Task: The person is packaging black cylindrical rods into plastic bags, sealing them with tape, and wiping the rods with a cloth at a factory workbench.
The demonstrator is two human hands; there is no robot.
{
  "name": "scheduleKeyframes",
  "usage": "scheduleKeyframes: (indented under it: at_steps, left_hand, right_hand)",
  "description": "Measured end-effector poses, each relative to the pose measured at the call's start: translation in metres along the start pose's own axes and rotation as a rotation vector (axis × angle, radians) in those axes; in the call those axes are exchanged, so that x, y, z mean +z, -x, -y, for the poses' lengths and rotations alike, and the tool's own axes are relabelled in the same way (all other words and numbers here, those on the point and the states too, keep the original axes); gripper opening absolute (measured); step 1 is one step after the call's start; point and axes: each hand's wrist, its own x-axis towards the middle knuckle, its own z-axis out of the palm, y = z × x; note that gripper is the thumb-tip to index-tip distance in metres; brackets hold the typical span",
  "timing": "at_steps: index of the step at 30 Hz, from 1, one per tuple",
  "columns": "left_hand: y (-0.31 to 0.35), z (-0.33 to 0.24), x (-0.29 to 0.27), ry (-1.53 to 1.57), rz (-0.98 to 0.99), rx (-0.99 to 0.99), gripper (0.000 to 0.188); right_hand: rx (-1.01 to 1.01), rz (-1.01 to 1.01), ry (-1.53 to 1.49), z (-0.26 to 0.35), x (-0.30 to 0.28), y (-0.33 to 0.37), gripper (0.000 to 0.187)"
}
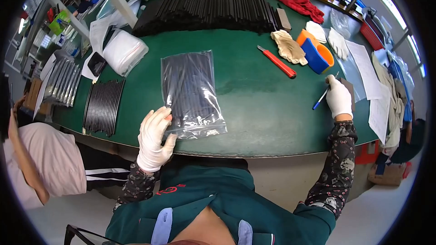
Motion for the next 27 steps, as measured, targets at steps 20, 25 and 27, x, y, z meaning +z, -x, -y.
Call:
scheduleKeyframes:
  at_steps: [20, 25, 27]
  left_hand:
    - [0.002, 0.025, 0.002, -0.137, -0.173, -0.074, 0.02]
    - [0.008, 0.023, 0.007, -0.139, -0.137, -0.182, 0.022]
    - [0.005, 0.017, 0.007, -0.178, -0.155, -0.191, 0.023]
  right_hand:
    - [-0.46, -0.007, -0.404, 0.246, -0.043, 0.101, 0.067]
    - [-0.348, -0.164, -0.332, 0.271, -0.014, 0.097, 0.034]
    - [-0.417, -0.267, -0.374, 0.265, -0.003, 0.096, 0.023]
